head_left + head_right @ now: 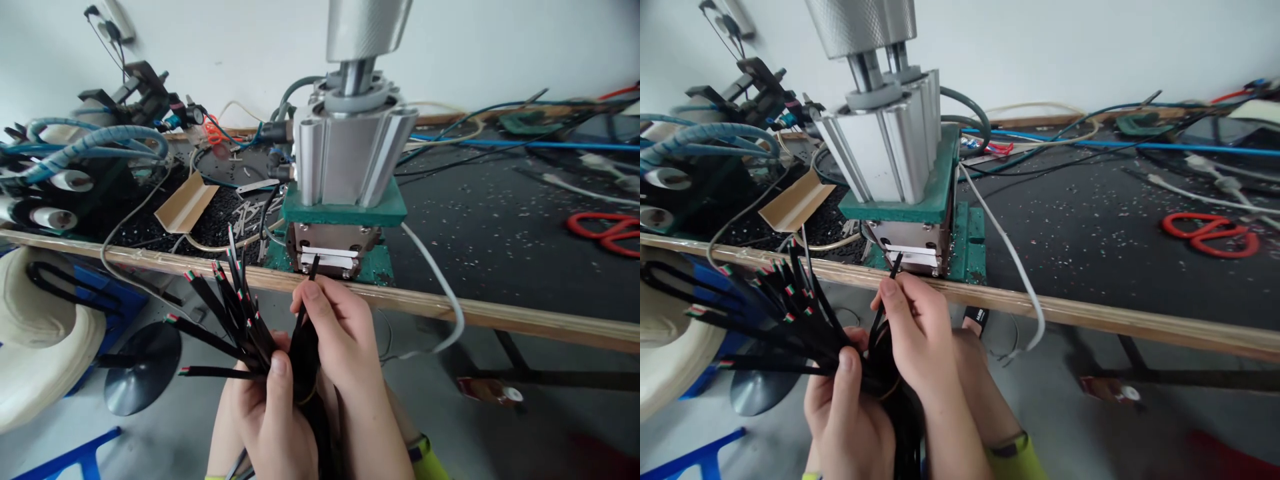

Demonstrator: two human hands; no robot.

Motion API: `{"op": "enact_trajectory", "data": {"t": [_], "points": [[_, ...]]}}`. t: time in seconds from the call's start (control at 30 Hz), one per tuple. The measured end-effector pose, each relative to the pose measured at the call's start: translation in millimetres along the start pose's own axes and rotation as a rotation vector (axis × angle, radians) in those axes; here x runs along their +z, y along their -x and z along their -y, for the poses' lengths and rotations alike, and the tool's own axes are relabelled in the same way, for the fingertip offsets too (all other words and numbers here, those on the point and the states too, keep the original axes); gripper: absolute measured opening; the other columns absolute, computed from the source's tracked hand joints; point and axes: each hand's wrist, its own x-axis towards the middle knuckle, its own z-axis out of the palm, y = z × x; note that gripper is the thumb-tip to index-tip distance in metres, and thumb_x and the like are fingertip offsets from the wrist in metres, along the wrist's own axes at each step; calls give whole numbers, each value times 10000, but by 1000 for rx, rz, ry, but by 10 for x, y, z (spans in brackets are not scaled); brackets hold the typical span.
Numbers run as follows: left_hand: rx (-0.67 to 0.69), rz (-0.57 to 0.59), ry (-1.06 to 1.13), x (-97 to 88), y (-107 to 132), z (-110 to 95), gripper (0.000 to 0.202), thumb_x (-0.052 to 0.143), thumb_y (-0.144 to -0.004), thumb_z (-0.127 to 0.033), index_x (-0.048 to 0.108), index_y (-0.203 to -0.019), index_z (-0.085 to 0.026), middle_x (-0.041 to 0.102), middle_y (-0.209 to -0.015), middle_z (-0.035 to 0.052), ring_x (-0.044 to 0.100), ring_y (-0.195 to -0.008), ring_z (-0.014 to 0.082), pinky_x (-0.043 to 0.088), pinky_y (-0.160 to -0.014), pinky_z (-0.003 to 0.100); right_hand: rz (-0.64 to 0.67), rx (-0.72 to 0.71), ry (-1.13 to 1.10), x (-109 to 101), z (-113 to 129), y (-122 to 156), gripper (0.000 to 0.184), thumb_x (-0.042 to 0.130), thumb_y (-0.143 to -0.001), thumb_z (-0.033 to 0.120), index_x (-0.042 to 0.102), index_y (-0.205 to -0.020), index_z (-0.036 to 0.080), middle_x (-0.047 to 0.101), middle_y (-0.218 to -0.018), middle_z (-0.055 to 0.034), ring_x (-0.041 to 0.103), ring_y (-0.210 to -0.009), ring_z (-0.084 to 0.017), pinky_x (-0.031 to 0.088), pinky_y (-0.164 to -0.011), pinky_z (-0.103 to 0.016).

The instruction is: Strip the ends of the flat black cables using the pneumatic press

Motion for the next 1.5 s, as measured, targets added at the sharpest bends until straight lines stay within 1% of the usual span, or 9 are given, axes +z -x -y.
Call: {"op": "enact_trajectory", "data": {"t": [0.23, 0.37, 0.5, 0.6, 0.7, 0.8, 1.03, 1.3, 1.5], "points": [[-44, 2, 13, -74, 41, -47, 387, 1125, -736, -551, 935, -907, -260, 890, -913, 15, 833, -807, 177, 667, -743, 228, 47, -184, 61, -9, 42, 86, 433, 629, -1210, 428, 691, -831, 230, 616, -755, 35, 570, -703, -137, 408, -668, -284], [-26, 14, 26, -109, 46, -60, 374, 1121, -751, -521, 935, -933, -252, 891, -913, 24, 838, -786, 188, 676, -732, 247, 50, -214, 64, -15, 69, 125, 403, 633, -1210, 404, 691, -849, 234, 605, -750, 40, 564, -692, -138, 405, -658, -286], [-25, 29, 43, -113, 44, -78, 386, 1126, -744, -512, 944, -951, -242, 888, -892, 27, 838, -769, 175, 683, -728, 227, 48, -222, 63, -27, 100, 146, 398, 635, -1204, 388, 687, -842, 230, 638, -768, 29, 573, -701, -143, 406, -660, -291], [-22, 35, 48, -89, 49, -92, 378, 1137, -730, -508, 946, -924, -246, 896, -880, 25, 856, -776, 174, 689, -741, 208, 42, -153, 22, -38, 97, 144, 432, 663, -1183, 449, 703, -816, 226, 612, -732, 22, 557, -674, -151, 405, -636, -294], [-8, 50, 42, -53, 67, -109, 360, 1141, -726, -507, 948, -894, -255, 901, -859, 23, 865, -764, 167, 693, -751, 192, 16, 21, -90, -37, 73, 112, 494, 712, -1135, 518, 709, -737, 226, 579, -648, 24, 520, -591, -149, 358, -550, -297], [20, 94, 30, -9, 88, -125, 336, 1131, -747, -507, 952, -893, -264, 904, -850, 24, 867, -744, 168, 698, -741, 196, -49, 134, -196, -10, 62, 61, 508, 752, -1076, 501, 697, -648, 232, 573, -577, 27, 508, -526, -145, 335, -509, -306], [53, 86, 30, 118, 82, -135, 338, 1134, -743, -498, 935, -884, -263, 883, -820, 13, 848, -718, 175, 701, -718, 231, -147, 230, -284, 49, 122, -14, 465, 776, -1020, 435, 701, -605, 238, 593, -567, 33, 471, -460, -126, 307, -470, -317], [62, 65, -29, 135, 75, -95, 358, 1089, -792, -521, 881, -890, -247, 839, -832, 19, 780, -731, 195, 674, -774, 324, -147, 239, -281, 39, 134, -62, 447, 785, -1001, 443, 708, -607, 248, 595, -558, 29, 465, -475, -136, 329, -481, -324], [70, 56, -55, 181, 55, -130, 386, 1090, -776, -553, 865, -838, -246, 826, -795, 15, 775, -708, 192, 659, -701, 294, -158, 281, -272, 52, 139, -53, 450, 789, -983, 462, 700, -595, 253, 564, -530, 31, 459, -482, -144, 340, -494, -325]]}}
